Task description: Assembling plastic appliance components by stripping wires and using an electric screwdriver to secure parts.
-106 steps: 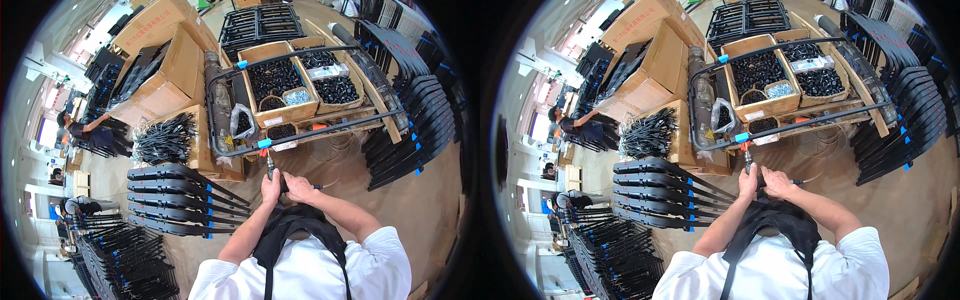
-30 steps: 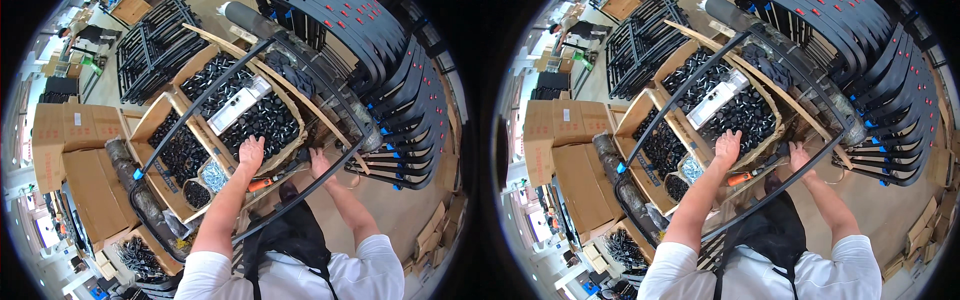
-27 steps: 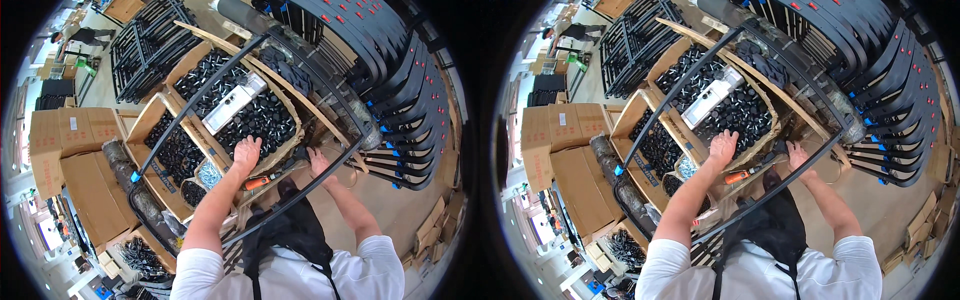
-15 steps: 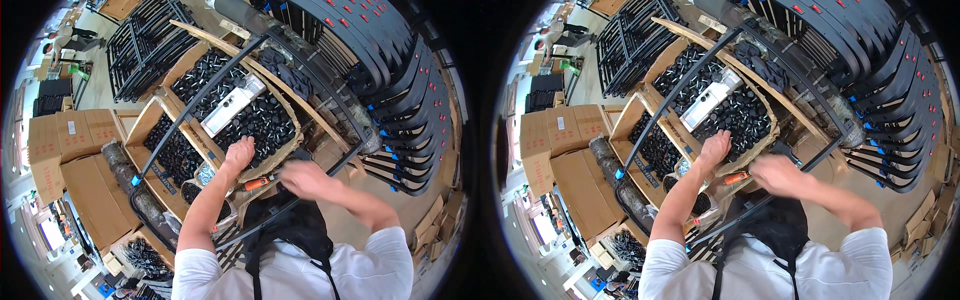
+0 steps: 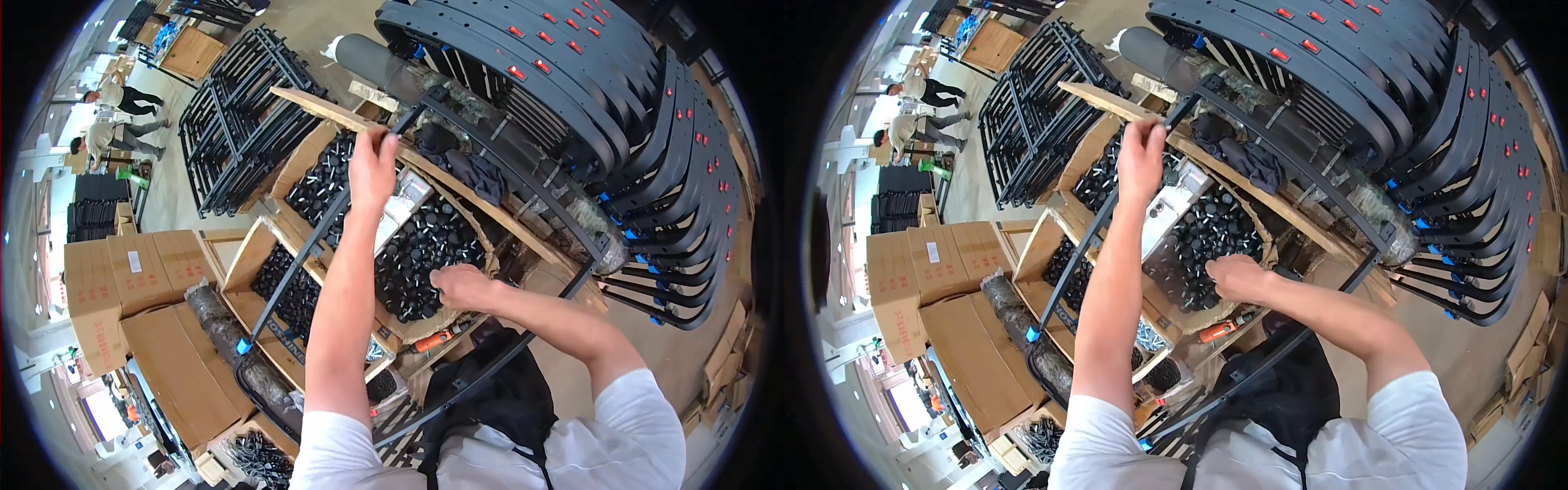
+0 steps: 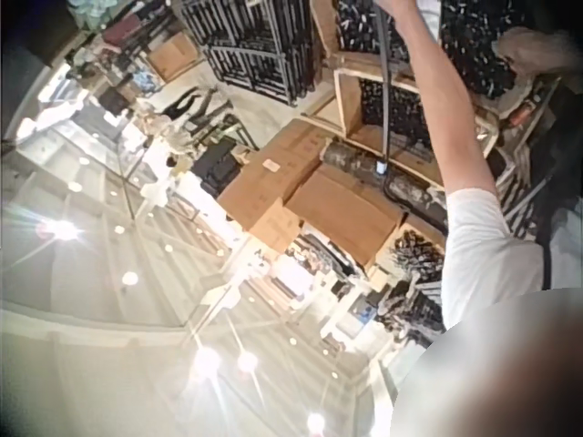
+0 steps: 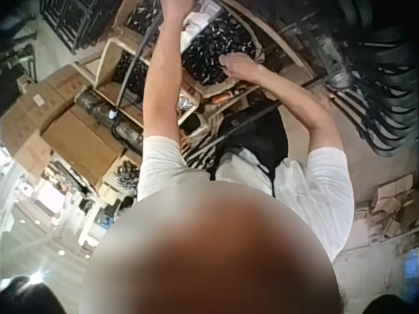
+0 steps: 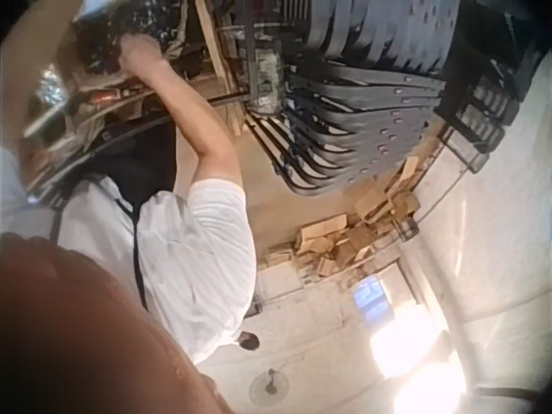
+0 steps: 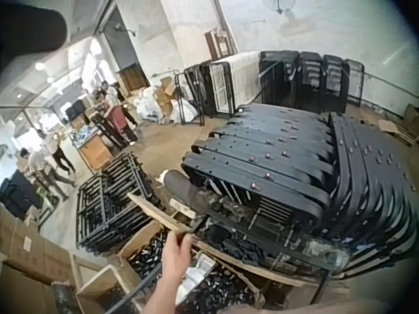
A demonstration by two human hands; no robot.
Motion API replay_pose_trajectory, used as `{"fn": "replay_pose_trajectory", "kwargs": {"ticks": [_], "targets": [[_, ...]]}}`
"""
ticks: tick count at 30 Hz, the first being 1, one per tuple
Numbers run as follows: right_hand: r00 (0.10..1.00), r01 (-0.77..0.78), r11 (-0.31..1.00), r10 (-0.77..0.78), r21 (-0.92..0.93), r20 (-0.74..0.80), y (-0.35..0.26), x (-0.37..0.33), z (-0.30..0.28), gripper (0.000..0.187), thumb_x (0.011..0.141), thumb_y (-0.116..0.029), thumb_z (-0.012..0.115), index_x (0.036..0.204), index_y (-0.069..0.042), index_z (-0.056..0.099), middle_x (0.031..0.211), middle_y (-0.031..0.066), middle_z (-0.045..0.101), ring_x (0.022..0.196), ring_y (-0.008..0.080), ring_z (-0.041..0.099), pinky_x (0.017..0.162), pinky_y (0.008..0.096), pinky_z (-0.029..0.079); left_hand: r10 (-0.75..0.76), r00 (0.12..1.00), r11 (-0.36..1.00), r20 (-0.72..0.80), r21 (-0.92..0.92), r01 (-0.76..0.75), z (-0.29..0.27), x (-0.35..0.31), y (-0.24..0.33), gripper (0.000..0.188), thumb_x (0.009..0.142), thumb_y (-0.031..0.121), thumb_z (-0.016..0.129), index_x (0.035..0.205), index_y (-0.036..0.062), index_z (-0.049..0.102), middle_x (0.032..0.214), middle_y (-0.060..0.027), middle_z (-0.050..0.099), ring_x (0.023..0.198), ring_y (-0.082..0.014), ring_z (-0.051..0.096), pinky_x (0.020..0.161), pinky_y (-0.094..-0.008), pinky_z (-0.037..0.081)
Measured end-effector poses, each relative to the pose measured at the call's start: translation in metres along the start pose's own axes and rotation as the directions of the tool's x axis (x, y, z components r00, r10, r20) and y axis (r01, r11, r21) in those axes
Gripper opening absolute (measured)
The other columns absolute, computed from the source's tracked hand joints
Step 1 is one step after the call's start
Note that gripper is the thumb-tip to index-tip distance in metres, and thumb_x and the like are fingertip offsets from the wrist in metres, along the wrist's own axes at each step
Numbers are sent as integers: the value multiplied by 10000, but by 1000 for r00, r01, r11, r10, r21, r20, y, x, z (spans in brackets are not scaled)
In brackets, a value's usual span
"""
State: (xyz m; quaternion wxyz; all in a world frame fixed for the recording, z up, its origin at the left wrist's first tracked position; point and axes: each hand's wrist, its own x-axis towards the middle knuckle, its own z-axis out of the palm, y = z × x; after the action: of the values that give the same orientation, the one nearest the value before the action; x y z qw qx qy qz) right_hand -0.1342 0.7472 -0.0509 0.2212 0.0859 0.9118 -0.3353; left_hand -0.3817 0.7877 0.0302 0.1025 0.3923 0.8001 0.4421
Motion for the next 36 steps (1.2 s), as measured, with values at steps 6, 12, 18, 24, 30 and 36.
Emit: {"fn": "replay_pose_trajectory", "kwargs": {"ticks": [6, 12, 18, 24, 30, 36], "targets": [[939, 156, 875, 12, 458, -343, 15, -113, -61, 268, 891, -161, 649, 1110, -9, 668, 1010, 210, 717, 955, 361, 723, 846, 487, 570, 53, 997, 994, 59, 88, -58, 47, 71, -11, 327, 1049, 301, 629, 1228, 43, 719, 1148, -218, 753, 1089, -392, 716, 948, -443, 547], [902, -27, 759, 300, 650, -312, 29, -192, -77, 288, 886, -166, 702, 1133, -19, 685, 1005, 151, 698, 862, 278, 707, 770, 410, 573, 152, 987, 986, 59, 58, -155, 56, 78, -23, 298, 1011, 222, 682, 1248, 43, 716, 1167, -209, 739, 1093, -380, 707, 947, -429, 550], [779, -113, 681, 512, 723, -361, 40, -226, -77, 297, 887, -122, 727, 1178, -62, 704, 1037, 95, 682, 821, 203, 669, 697, 338, 549, 289, 934, 957, 209, -78, -279, 69, 72, -16, 262, 1032, 139, 654, 1268, 45, 717, 1278, -140, 717, 1213, -283, 670, 1046, -365, 512], [642, 4, 775, 483, 633, -595, 55, -231, -69, 318, 854, 41, 705, 1160, -41, 718, 1142, 65, 684, 874, 149, 647, 698, 291, 532, 125, 973, 875, 192, -483, -18, 60, 82, -55, 315, 1048, 41, 550, 1344, 65, 654, 1289, -76, 699, 1266, -172, 608, 1091, -320, 460], [502, -194, 737, 641, 647, -580, 62, -254, -66, 307, 850, 34, 719, 1148, -43, 720, 1164, 46, 659, 877, 132, 614, 703, 271, 505, 138, 941, 928, 309, -373, -13, 70, 82, -47, 347, 1022, 52, 493, 1304, 63, 696, 1265, -106, 685, 1241, -220, 605, 1111, -336, 431], [411, -405, 768, 638, 496, -651, 72, -270, -64, 356, 874, -10, 715, 1226, -49, 676, 1170, 109, 652, 899, 212, 644, 735, 329, 555, 373, 924, 924, 89, -127, -361, 75, 92, -59, 303, 1007, 179, 702, 1294, 86, 719, 1238, -130, 700, 1175, -261, 632, 1069, -381, 480]]}}
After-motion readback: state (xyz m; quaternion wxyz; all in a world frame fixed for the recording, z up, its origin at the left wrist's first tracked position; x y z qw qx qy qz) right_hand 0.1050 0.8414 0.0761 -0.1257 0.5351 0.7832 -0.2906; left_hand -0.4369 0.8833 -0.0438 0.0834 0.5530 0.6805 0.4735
